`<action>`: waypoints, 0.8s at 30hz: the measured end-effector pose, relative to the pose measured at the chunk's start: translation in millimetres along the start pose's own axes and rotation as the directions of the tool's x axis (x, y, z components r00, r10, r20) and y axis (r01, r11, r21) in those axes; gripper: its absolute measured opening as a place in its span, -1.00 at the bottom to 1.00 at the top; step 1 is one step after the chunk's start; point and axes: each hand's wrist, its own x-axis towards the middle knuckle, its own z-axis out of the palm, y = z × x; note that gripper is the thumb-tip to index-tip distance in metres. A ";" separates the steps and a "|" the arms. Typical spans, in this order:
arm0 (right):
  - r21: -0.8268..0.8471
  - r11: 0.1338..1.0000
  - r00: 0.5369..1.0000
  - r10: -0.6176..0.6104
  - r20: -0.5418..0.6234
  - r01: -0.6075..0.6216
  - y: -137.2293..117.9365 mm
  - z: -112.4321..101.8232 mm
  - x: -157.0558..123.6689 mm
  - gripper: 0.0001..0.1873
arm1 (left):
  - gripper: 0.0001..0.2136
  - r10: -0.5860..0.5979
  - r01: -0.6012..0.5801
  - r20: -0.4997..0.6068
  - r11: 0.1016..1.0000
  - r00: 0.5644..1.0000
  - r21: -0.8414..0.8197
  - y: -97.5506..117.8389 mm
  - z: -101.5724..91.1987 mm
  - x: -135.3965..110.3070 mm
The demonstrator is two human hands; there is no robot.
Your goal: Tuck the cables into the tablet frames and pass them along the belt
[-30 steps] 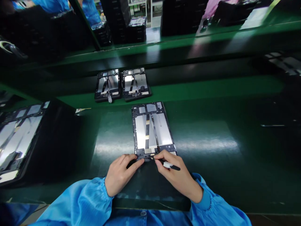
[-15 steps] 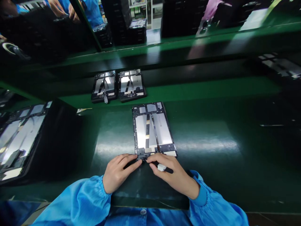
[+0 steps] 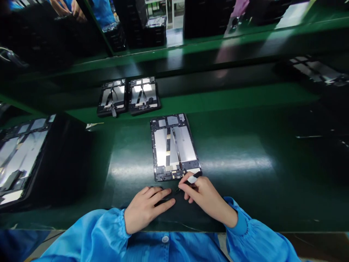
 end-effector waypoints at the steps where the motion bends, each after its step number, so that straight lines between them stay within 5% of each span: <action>1: -0.068 0.997 0.999 -0.036 -0.017 0.035 -1.0 -0.8 0.1 -0.77 | -0.72 0.003 -0.003 -0.003 1.000 1.000 -0.005 -1.2 -0.2 0.2; 8: -0.254 0.958 0.990 -0.143 -0.014 0.135 -4.0 2.6 6.1 -0.85 | -0.72 -0.001 0.001 -0.010 1.000 1.000 -0.011 -2.4 -1.3 0.5; 14: -0.146 0.985 0.996 -0.086 0.014 0.087 -2.6 5.9 6.0 -0.78 | -0.73 -0.012 0.011 -0.033 1.000 0.999 -0.029 -0.9 0.1 1.4; 20: -0.007 0.991 0.987 -0.131 -0.094 0.131 -27.6 -12.3 21.4 -0.65 | -0.77 -0.081 0.069 -0.155 0.995 0.985 -0.077 -7.6 -2.6 -1.5; 24: 0.064 0.997 0.996 -0.041 0.078 0.036 -46.0 -12.4 52.1 -0.69 | -0.81 -0.172 0.166 -0.269 0.985 0.948 -0.044 -22.5 -6.2 -0.8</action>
